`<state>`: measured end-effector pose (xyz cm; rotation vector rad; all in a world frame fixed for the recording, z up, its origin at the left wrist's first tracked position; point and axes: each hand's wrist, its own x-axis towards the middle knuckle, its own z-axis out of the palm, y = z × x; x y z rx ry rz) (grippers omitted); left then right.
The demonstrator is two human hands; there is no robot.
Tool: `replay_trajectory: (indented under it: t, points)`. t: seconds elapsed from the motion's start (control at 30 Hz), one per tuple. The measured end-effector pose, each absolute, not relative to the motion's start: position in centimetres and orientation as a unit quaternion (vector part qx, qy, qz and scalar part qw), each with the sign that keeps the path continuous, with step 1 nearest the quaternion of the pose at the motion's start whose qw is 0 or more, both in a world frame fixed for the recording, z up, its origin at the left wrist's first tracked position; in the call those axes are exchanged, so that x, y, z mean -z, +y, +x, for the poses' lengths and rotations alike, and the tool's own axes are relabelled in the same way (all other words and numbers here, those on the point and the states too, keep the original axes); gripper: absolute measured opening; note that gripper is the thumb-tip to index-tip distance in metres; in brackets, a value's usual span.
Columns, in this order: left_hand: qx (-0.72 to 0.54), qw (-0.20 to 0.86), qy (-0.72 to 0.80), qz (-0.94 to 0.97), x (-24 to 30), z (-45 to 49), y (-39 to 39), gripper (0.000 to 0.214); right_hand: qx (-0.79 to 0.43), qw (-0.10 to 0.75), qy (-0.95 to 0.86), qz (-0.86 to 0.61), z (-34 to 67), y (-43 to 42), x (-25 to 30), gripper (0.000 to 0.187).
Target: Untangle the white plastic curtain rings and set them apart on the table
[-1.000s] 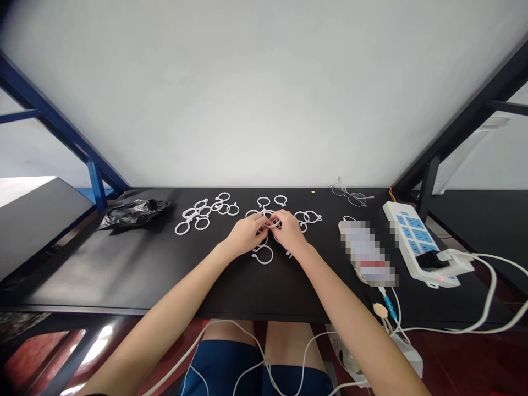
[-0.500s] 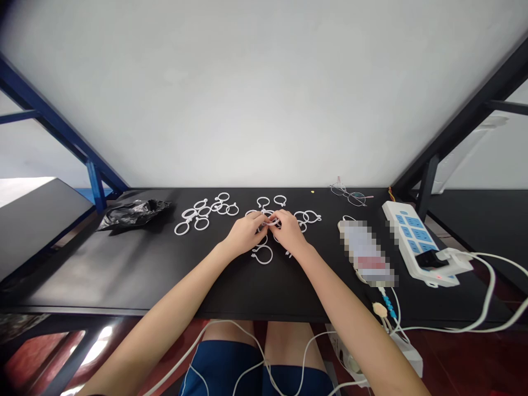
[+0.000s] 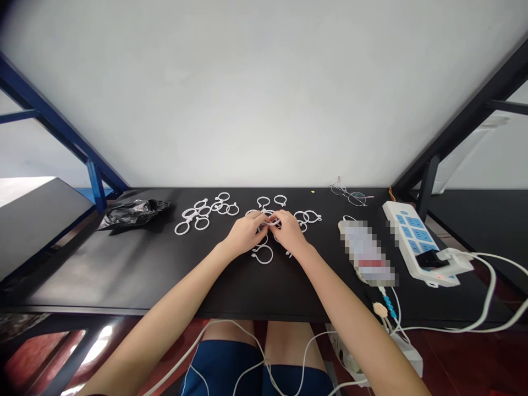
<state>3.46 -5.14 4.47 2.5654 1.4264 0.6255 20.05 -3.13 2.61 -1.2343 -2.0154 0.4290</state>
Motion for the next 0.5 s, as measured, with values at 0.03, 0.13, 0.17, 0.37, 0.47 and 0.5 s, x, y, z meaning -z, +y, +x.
replay_trajectory:
  t: [0.03,0.13,0.17,0.37,0.47,0.5]
  points:
    - [-0.208,0.069,0.474,0.853,-4.43,3.46,-5.13,0.02,-0.168,0.361,-0.782,-0.479,20.04,-3.14,-2.62,0.007]
    - [-0.209,0.065,0.472,0.854,-4.31,3.46,-5.08,0.02,-0.17,0.36,-0.783,-0.478,19.99,-3.15,-2.63,0.007]
    - [-0.209,0.064,0.471,0.855,-4.27,3.46,-5.06,0.02,-0.171,0.359,-0.783,-0.478,19.99,-3.15,-2.62,0.007]
    - [-0.19,0.057,0.478,0.856,-4.05,3.42,-4.96,0.019,-0.18,0.344,-0.785,-0.483,19.95,-3.12,-2.54,0.006]
    - [-0.176,0.057,0.479,0.858,-3.96,3.36,-4.9,0.019,-0.178,0.339,-0.789,-0.48,19.95,-3.12,-2.53,0.006]
    - [-0.174,0.057,0.479,0.859,-3.95,3.34,-4.89,0.019,-0.177,0.339,-0.79,-0.479,19.96,-3.12,-2.53,0.006]
